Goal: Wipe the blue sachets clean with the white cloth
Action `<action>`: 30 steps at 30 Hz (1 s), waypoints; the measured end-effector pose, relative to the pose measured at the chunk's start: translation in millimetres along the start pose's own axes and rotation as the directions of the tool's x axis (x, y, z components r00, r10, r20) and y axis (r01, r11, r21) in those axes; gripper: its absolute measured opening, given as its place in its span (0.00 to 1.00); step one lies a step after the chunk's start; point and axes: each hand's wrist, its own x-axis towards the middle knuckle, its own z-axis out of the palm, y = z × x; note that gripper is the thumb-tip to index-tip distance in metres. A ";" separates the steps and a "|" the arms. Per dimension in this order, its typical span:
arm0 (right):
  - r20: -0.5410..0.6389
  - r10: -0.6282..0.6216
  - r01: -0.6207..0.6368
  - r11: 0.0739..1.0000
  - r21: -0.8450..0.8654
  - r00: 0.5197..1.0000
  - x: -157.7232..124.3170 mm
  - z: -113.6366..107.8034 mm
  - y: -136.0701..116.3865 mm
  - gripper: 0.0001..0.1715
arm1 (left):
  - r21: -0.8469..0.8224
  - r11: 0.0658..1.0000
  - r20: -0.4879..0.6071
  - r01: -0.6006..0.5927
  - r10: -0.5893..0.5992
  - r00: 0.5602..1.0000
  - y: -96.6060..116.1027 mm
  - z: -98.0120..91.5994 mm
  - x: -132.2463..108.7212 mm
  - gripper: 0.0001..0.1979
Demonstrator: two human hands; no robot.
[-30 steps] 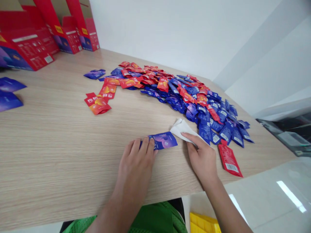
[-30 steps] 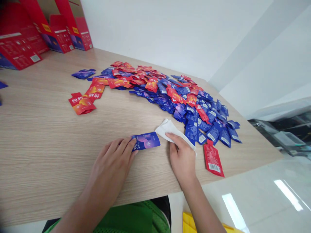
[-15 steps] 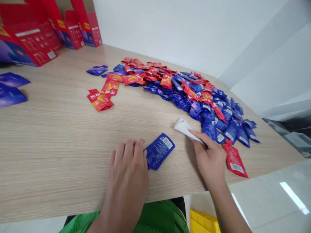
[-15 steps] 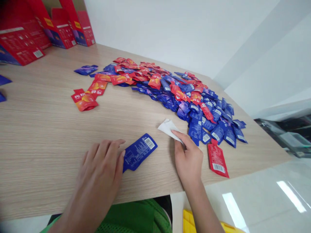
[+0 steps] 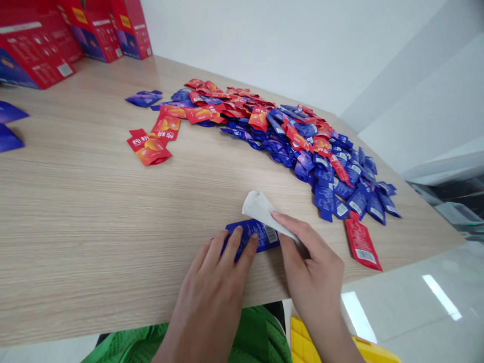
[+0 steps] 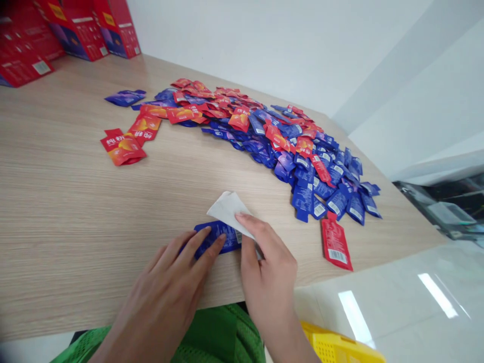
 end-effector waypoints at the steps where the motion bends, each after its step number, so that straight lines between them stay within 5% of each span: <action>1: 0.017 -0.027 0.027 0.999 -0.026 0.999 -3.1 0.7 -4.2 0.20 | 0.011 1.000 -0.002 -0.003 0.003 1.000 0.3 0.5 -1.0 0.30; 7: 0.150 -0.155 0.173 0.978 -0.118 0.976 -10.2 6.3 -15.5 0.25 | 0.116 0.993 -0.066 -0.031 0.038 0.997 -2.9 2.7 -5.7 0.26; 12: 0.160 -0.148 0.172 0.974 -0.146 0.976 -11.4 11.1 -17.4 0.22 | 0.067 0.998 -0.072 0.014 -0.010 0.997 -4.3 7.9 -0.1 0.20; 17: 0.227 -0.116 0.154 0.975 -0.160 0.967 -14.0 16.6 -16.2 0.22 | 0.093 0.994 -0.048 0.052 -0.048 0.998 -5.4 6.9 -10.3 0.25; 22: 0.202 -0.089 0.146 0.946 -0.290 0.975 -14.6 16.0 1.2 0.23 | 0.198 0.980 -0.050 -0.017 0.027 0.998 -10.1 2.6 -25.2 0.26; 27: 0.193 -0.028 0.068 0.976 -0.206 0.981 -14.7 17.5 -7.3 0.24 | 0.229 0.973 -0.019 -0.013 0.018 1.000 -10.4 1.7 -19.3 0.27; 30: 0.221 -0.102 0.139 0.978 -0.156 0.970 -15.9 27.3 -25.1 0.25 | 0.183 0.983 -0.033 -0.028 0.035 0.999 -10.7 1.3 -14.9 0.26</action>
